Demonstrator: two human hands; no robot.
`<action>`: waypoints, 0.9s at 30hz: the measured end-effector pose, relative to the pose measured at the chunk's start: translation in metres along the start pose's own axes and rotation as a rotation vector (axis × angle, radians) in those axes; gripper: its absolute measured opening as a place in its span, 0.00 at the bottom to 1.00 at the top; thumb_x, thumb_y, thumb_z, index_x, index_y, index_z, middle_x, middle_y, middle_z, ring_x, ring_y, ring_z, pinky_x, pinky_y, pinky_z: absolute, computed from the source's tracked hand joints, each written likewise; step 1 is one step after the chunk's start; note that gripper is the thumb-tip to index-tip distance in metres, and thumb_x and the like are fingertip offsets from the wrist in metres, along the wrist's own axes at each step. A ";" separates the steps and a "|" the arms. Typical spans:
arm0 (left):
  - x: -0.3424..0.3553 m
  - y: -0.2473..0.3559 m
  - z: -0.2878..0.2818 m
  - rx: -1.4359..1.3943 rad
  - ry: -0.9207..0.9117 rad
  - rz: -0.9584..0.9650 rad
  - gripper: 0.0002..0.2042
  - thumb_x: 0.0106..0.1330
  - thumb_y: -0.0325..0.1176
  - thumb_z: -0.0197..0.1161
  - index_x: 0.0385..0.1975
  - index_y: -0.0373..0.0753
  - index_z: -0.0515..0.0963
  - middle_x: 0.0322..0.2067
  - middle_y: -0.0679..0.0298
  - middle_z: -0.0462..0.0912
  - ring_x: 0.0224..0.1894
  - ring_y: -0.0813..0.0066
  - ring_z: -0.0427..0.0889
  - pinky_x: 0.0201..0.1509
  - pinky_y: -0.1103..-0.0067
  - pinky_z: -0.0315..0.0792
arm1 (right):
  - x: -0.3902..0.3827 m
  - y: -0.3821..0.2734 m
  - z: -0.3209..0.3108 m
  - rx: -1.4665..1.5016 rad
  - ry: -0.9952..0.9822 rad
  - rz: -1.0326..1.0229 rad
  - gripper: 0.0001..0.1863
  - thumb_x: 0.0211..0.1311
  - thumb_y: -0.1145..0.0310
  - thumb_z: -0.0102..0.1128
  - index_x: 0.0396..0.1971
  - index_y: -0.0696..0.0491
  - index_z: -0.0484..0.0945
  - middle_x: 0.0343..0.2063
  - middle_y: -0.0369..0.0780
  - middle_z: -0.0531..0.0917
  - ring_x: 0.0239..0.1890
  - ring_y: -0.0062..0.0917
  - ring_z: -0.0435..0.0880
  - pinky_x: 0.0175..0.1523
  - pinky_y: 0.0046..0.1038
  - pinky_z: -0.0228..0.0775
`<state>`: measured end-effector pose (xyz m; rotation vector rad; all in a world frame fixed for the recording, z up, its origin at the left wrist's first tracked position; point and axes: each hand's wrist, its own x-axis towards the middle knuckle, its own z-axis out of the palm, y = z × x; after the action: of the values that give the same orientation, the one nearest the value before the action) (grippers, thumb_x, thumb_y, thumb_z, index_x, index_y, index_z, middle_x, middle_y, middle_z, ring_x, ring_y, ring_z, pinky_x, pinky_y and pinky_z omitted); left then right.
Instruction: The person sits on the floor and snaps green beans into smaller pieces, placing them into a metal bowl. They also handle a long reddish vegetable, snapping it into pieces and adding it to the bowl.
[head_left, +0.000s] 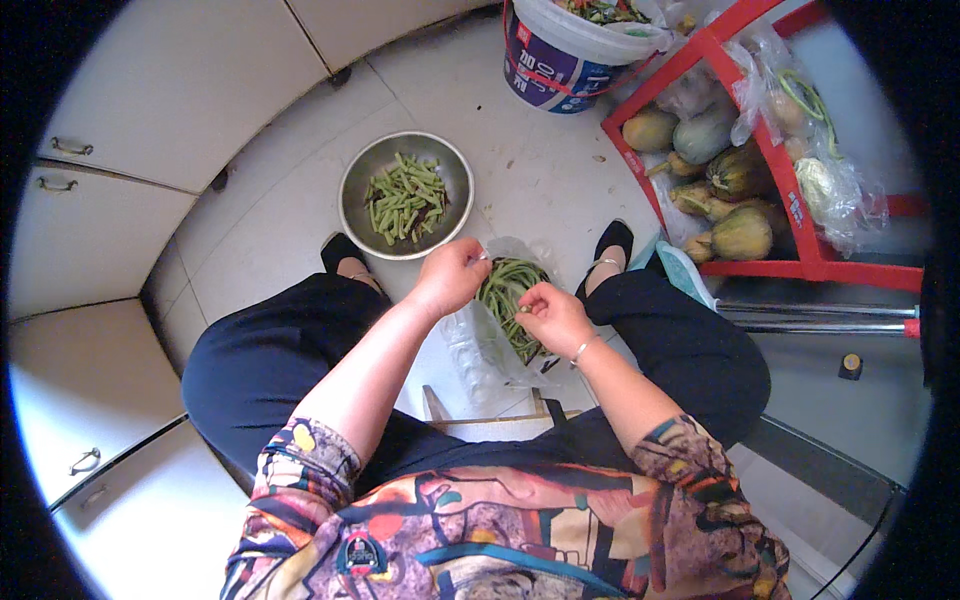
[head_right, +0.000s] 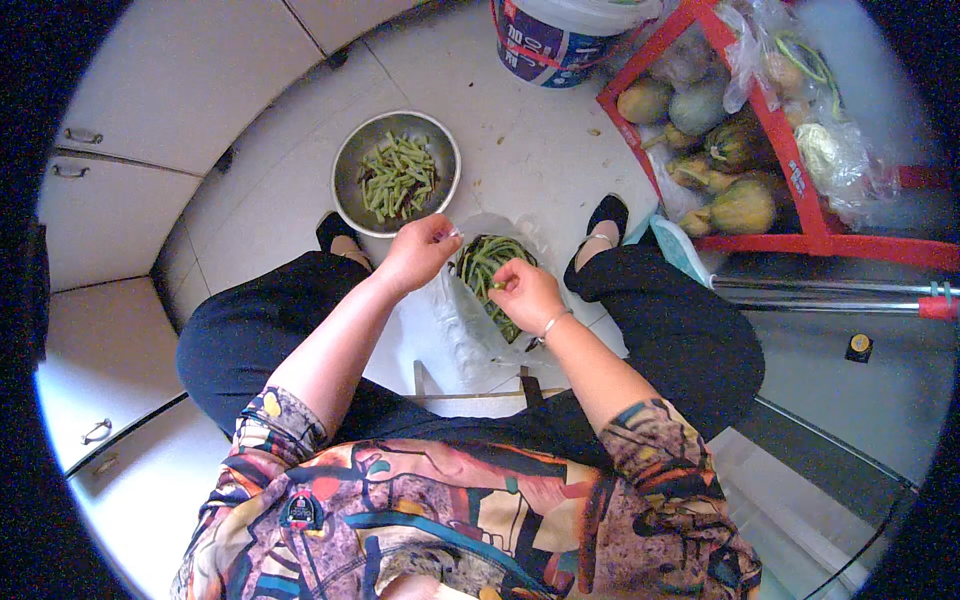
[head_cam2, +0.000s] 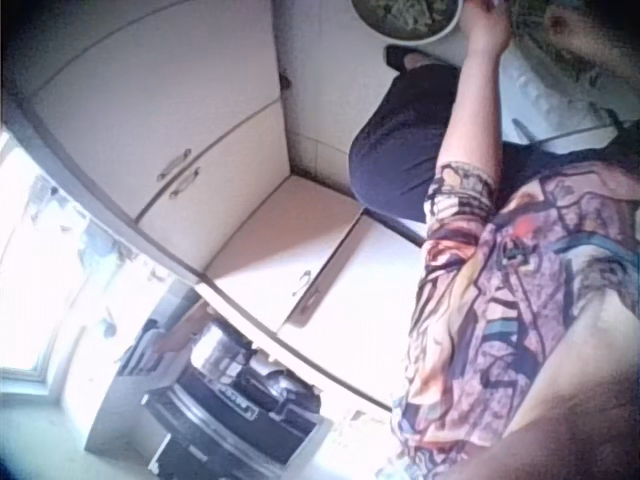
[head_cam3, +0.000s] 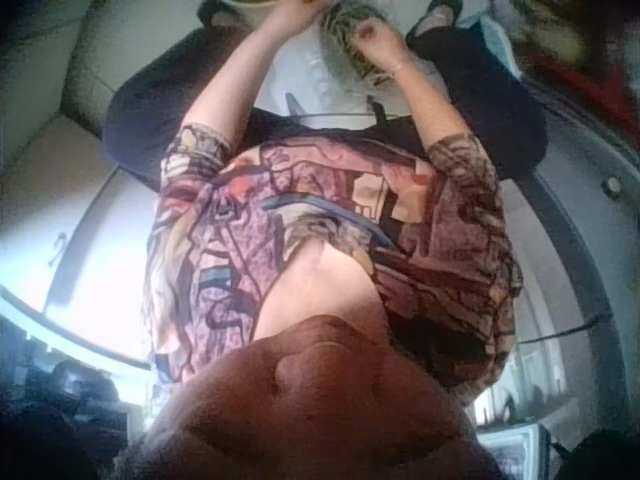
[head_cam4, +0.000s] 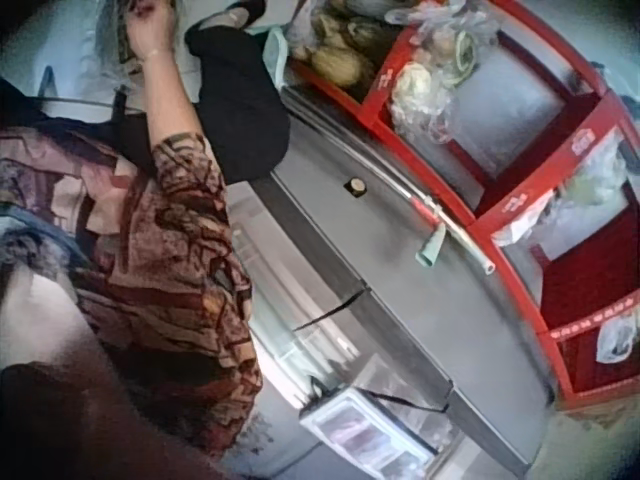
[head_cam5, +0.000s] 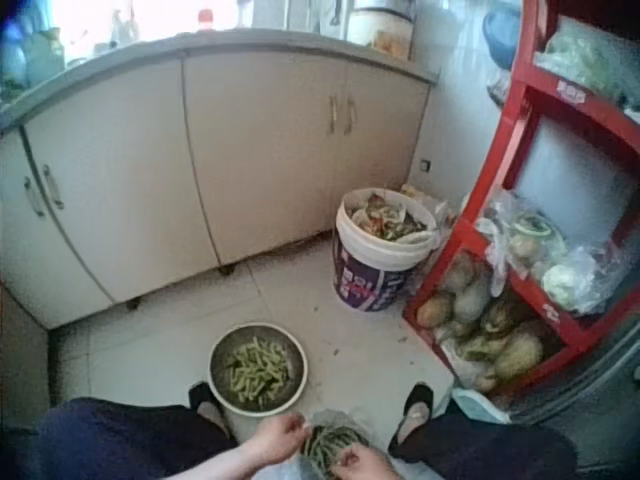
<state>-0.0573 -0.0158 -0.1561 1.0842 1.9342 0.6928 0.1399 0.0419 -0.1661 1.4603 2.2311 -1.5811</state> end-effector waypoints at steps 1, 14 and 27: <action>-0.002 0.001 0.001 -0.017 0.053 0.044 0.10 0.55 0.34 0.60 0.33 0.35 0.76 0.29 0.57 0.79 0.34 0.67 0.77 0.39 0.75 0.70 | -0.009 -0.004 -0.008 0.140 -0.033 0.006 0.10 0.50 0.69 0.63 0.32 0.56 0.75 0.23 0.35 0.78 0.25 0.18 0.78 0.33 0.20 0.71; -0.071 0.092 -0.069 0.142 -0.104 0.544 0.11 0.55 0.33 0.64 0.37 0.36 0.79 0.31 0.56 0.80 0.35 0.62 0.79 0.38 0.73 0.72 | -0.070 -0.087 -0.080 0.615 -0.105 -0.411 0.07 0.63 0.75 0.51 0.39 0.59 0.72 0.28 0.37 0.78 0.24 0.15 0.78 0.38 0.19 0.72; -0.086 0.113 -0.067 0.607 0.271 0.701 0.11 0.40 0.32 0.69 0.26 0.41 0.81 0.40 0.56 0.73 0.46 0.58 0.70 0.53 0.65 0.63 | -0.068 -0.105 -0.064 0.166 0.202 -0.545 0.05 0.51 0.80 0.60 0.30 0.60 0.77 0.23 0.36 0.78 0.21 0.16 0.78 0.26 0.17 0.69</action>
<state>-0.0372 -0.0418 -0.0023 2.2029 2.0397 0.6432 0.1328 0.0414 -0.0255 1.1421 2.8601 -1.8642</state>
